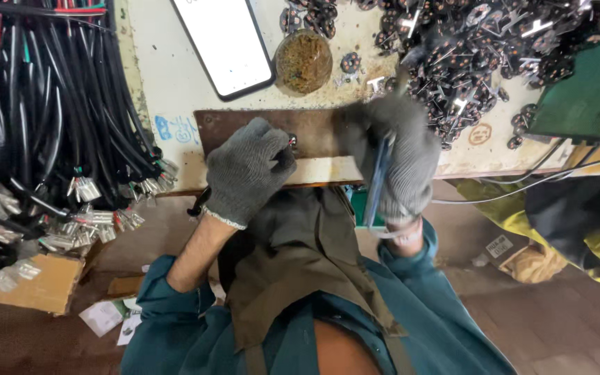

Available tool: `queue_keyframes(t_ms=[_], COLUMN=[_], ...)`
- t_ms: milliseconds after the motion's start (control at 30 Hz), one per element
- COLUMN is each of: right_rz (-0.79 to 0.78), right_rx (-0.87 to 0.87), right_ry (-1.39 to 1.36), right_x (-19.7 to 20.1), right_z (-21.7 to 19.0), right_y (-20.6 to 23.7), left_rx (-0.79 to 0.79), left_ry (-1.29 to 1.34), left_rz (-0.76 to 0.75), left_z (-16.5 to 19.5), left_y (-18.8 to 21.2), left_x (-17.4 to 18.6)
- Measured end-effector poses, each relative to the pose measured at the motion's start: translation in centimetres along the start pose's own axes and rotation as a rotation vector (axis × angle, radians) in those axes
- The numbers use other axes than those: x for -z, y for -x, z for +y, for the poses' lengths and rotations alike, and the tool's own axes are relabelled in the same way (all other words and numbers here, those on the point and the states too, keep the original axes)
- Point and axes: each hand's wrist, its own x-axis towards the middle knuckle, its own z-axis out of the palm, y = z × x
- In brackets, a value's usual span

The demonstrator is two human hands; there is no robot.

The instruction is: The person solders wires to electrical connectors at a workbench. Holding a soldering iron in one hand and a wire and connector in the other, they apply solder to join each connector, then set the finished connector aside and pick up the next one, repeating the process across the clip.

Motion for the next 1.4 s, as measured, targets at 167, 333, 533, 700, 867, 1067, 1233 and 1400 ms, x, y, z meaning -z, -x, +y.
queue_keyframes(t_ms=[167, 333, 533, 700, 867, 1067, 1233, 1400], right_rz=[-0.273, -0.298, -0.217, 0.01, -0.081, -0.048, 0.066, 0.262], right_rx=[0.164, 0.405, -0.036, -0.104, -0.16, -0.033, -0.013, -0.178], right_ry=[0.101, 0.562, -0.147, -0.4, -0.39, -0.173, -0.233, -0.641], right_x=[0.9, -2.1, 0.3, -1.1, -4.7, -4.3, -4.9, -5.4], right_z=[3.2, 0.5, 2.5, 3.6, 3.9, 2.6, 3.8, 5.0], right_y=[5.7, 6.3, 4.8, 6.8, 6.3, 5.8, 6.5, 8.7], left_rx=[-0.027, -0.009, -0.037, -0.041, -0.051, -0.06, -0.013, -0.167], left_ry=[0.034, -0.004, 0.004, -0.053, -0.047, -0.102, -0.316, -0.496], left_rz=[0.005, -0.024, -0.043, -0.13, -0.172, -0.012, 0.133, -0.064], left_z=[-0.3, -0.3, 0.2, 0.6, 1.1, -0.6, -0.4, 3.3], left_y=[0.2, 0.0, 0.1, 0.6, 0.3, 3.3, 7.4, 1.7], left_x=[-0.3, -0.3, -0.3, -1.5, -1.9, -2.8, -1.1, 3.7])
